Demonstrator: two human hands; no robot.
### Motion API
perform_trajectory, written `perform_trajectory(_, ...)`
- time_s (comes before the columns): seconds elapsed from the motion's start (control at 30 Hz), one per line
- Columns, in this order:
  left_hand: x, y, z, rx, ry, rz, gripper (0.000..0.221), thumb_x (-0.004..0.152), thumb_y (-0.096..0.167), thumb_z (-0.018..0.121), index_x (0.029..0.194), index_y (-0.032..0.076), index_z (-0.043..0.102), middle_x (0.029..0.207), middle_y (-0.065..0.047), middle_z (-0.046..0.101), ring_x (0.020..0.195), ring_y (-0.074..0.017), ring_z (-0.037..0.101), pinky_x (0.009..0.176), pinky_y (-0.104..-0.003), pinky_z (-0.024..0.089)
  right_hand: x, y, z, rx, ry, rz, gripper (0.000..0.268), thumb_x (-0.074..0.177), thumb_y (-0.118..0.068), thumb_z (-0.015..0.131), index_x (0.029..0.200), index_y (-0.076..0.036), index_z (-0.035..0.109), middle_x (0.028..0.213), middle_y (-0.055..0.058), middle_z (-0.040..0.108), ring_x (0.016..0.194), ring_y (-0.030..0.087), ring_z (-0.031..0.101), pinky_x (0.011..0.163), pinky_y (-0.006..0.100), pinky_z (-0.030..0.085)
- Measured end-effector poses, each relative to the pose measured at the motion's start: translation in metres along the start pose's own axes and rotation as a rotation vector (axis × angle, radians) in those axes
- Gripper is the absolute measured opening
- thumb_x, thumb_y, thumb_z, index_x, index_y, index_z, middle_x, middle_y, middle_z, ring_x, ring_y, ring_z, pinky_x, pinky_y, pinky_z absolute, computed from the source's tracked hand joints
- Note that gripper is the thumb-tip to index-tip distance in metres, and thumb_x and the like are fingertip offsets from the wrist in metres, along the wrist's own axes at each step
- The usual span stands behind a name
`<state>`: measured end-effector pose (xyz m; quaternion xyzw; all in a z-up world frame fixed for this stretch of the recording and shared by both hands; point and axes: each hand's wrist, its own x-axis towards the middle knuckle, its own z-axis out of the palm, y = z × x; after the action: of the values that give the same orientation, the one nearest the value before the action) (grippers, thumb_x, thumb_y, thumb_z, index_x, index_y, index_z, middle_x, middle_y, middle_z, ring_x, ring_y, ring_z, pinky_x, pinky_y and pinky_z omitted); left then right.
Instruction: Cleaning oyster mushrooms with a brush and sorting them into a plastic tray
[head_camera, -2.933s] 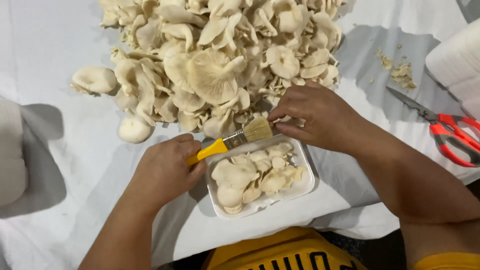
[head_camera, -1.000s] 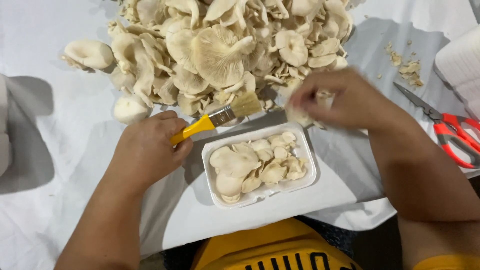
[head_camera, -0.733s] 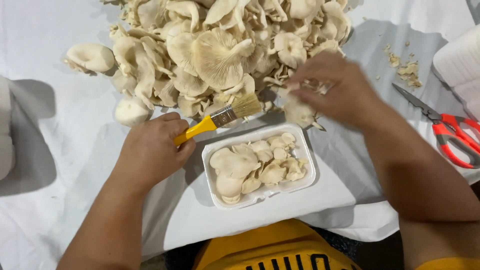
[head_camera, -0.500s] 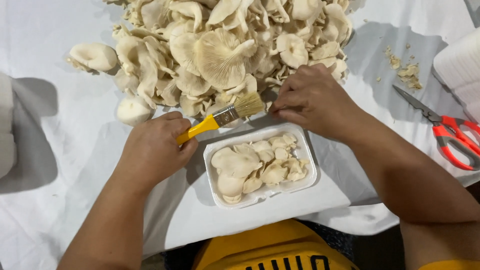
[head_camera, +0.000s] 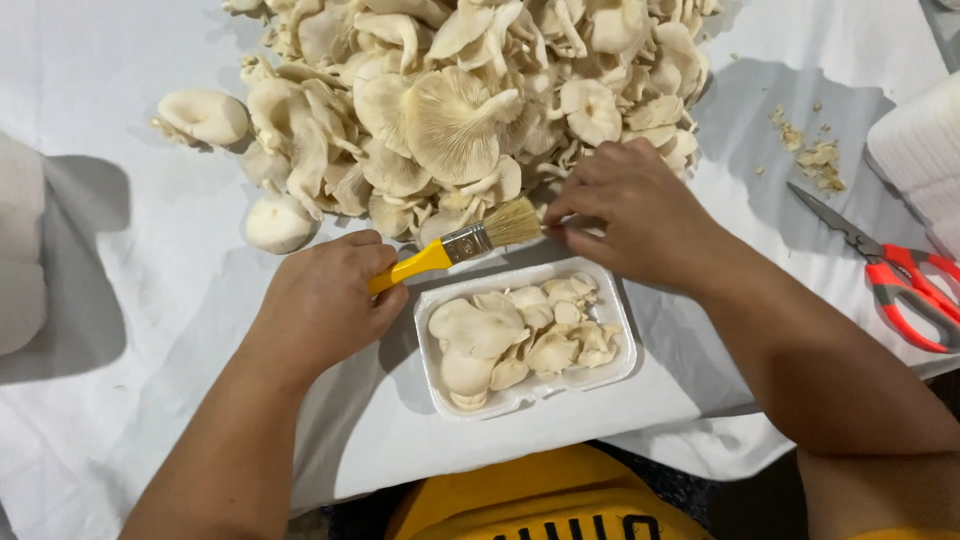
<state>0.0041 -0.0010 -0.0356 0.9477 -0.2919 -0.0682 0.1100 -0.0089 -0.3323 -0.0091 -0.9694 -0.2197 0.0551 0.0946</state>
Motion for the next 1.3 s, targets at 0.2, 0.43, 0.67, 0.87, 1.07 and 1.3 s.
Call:
perform_trajectory(0.2, 0.000, 0.004, -0.004, -0.019, -0.053, 0.011, 0.021, 0.090, 0.035, 0.062, 0.087, 0.016, 0.070, 0.083, 0.004, 0.064, 0.068, -0.0242, 0.065, 0.053, -0.042, 0.048, -0.014, 0.014, 0.005, 0.037, 0.285, -0.178, 0.023, 0.088, -0.034, 0.081, 0.109, -0.022, 0.080, 0.102, 0.002, 0.069, 0.101, 0.023, 0.057, 0.097, 0.048, 0.042)
perform_trajectory(0.43, 0.001, 0.005, 0.004, -0.002, -0.059, 0.012, 0.022, 0.088, 0.037, 0.064, 0.093, 0.017, 0.070, 0.087, 0.003, 0.066, 0.073, -0.0255, 0.066, 0.058, -0.043, 0.052, -0.012, 0.010, 0.006, 0.009, 0.383, -0.338, 0.024, 0.087, -0.029, 0.085, 0.109, -0.019, 0.080, 0.097, 0.001, 0.067, 0.094, 0.023, 0.057, 0.091, 0.047, 0.042)
perform_trajectory(0.67, 0.003, 0.011, -0.005, 0.022, -0.141, -0.081, 0.023, 0.090, 0.037, 0.059, 0.095, 0.018, 0.070, 0.087, 0.003, 0.065, 0.075, -0.0259, 0.066, 0.058, -0.044, 0.051, -0.015, 0.013, 0.006, 0.062, 0.317, -0.223, 0.024, 0.089, -0.033, 0.079, 0.110, -0.022, 0.079, 0.100, 0.003, 0.070, 0.096, 0.022, 0.057, 0.094, 0.047, 0.043)
perform_trajectory(0.87, 0.002, 0.007, -0.010, 0.024, -0.203, -0.161, 0.030, 0.088, 0.036, 0.057, 0.107, 0.018, 0.072, 0.093, 0.001, 0.068, 0.086, -0.0269, 0.067, 0.067, -0.045, 0.054, -0.015, 0.027, 0.010, 0.081, 0.382, -0.240, 0.023, 0.090, -0.031, 0.082, 0.110, -0.019, 0.080, 0.098, 0.003, 0.067, 0.094, 0.022, 0.056, 0.087, 0.041, 0.043)
perform_trajectory(1.07, 0.003, 0.016, -0.028, 0.005, -0.188, -0.161, 0.027, 0.087, 0.029, 0.063, 0.108, 0.014, 0.074, 0.089, -0.001, 0.070, 0.078, -0.0247, 0.069, 0.066, -0.038, 0.057, -0.013, 0.027, 0.010, 0.142, 0.425, -0.237, 0.016, 0.092, -0.028, 0.081, 0.107, -0.021, 0.081, 0.092, 0.002, 0.067, 0.089, 0.022, 0.058, 0.089, 0.041, 0.041)
perform_trajectory(1.3, 0.002, 0.023, -0.026, 0.041, -0.076, -0.022, 0.019, 0.085, 0.029, 0.069, 0.092, 0.012, 0.076, 0.078, -0.004, 0.070, 0.069, -0.0268, 0.073, 0.063, -0.035, 0.060, -0.008, 0.025, 0.029, 0.217, 0.519, -0.311, 0.012, 0.091, -0.024, 0.080, 0.102, -0.026, 0.080, 0.090, 0.000, 0.071, 0.086, 0.023, 0.064, 0.089, 0.039, 0.045)
